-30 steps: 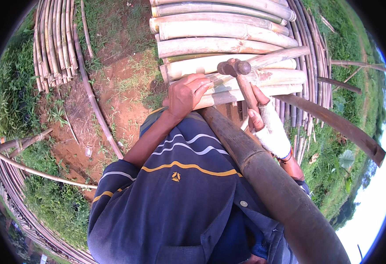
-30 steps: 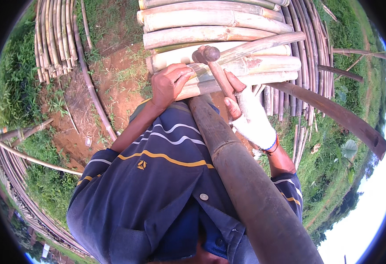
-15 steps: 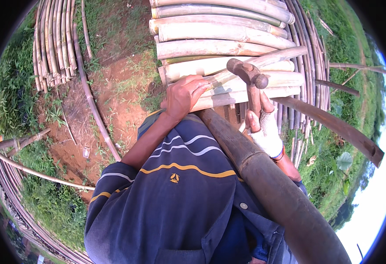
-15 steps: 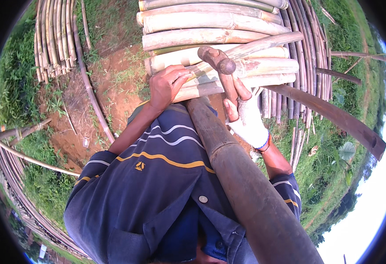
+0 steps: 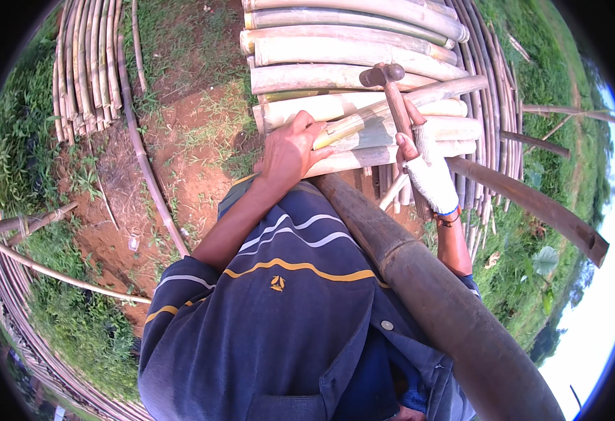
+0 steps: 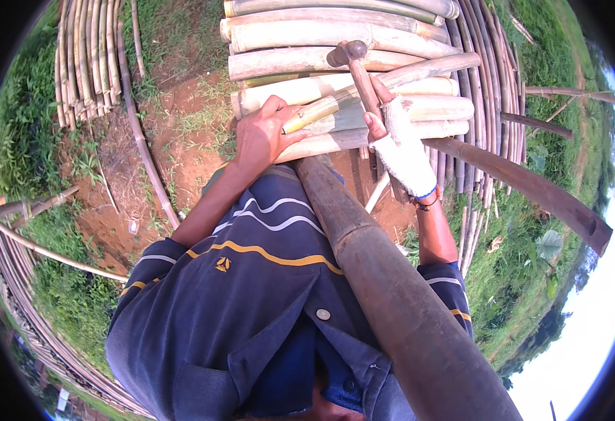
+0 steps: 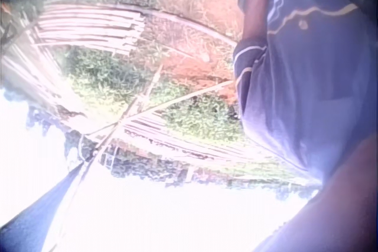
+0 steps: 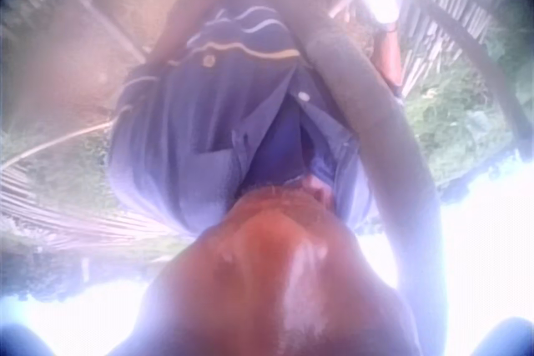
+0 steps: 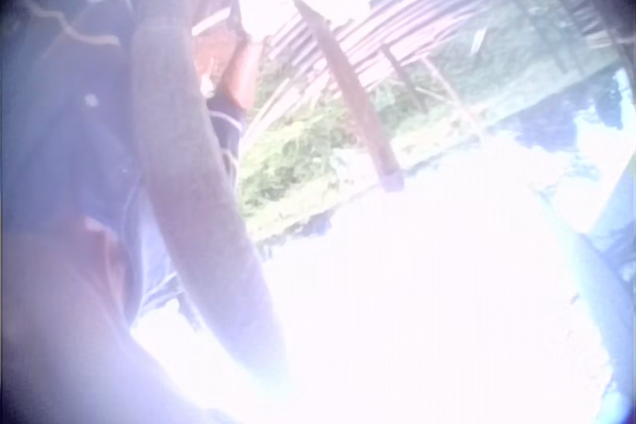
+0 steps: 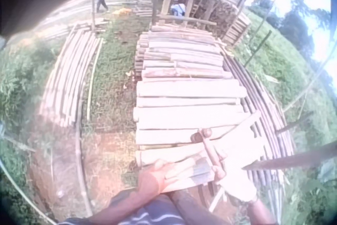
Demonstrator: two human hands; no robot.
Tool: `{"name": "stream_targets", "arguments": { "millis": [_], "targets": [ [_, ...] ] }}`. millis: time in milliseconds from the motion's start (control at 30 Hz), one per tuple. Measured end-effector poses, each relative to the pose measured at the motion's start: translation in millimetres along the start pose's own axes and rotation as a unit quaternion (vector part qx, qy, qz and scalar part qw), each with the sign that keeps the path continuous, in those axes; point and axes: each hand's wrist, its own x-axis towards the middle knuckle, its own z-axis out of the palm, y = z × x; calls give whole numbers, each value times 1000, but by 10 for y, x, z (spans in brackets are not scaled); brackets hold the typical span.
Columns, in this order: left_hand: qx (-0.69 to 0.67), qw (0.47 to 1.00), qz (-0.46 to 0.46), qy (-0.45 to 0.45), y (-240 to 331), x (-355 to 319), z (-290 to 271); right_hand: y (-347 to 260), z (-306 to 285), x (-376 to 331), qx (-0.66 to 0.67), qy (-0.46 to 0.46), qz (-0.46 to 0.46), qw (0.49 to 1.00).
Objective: The person assembles a bamboo structure by placing bamboo poles onto a frame, securing them with nails and a hammer, and adjusting the alignment. The person also retrieves nails from a bucket and uses a blue strap to organize materials.
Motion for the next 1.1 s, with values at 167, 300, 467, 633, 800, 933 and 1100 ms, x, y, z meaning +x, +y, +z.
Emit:
{"name": "stream_targets", "arguments": {
  "millis": [167, 300, 467, 633, 800, 933, 1100],
  "targets": [
    [-90, 992, -26, -89, -62, 143, -177, -102, -15, 23, 84, -38, 33, 995],
    [-200, 972, -55, -109, -19, -34, -223, -241, -195, -37, 110, -62, 61, 990],
    [-280, 925, -88, -240, 372, -187, -349, -625, -554, -64, 172, -141, 138, 965],
    [-310, 927, -40, -207, 408, -329, -98, -745, -731, -13, 189, -208, 213, 936],
    [-323, 915, -75, -229, 464, -359, -189, -781, -781, 110, 163, -239, 246, 925],
    [-351, 918, -40, -179, 452, -392, -113, -738, -872, 191, 161, -276, 233, 918],
    [-399, 897, -40, -188, 407, -379, -66, -763, -898, 244, -4, -354, 198, 914]
  ]
}}
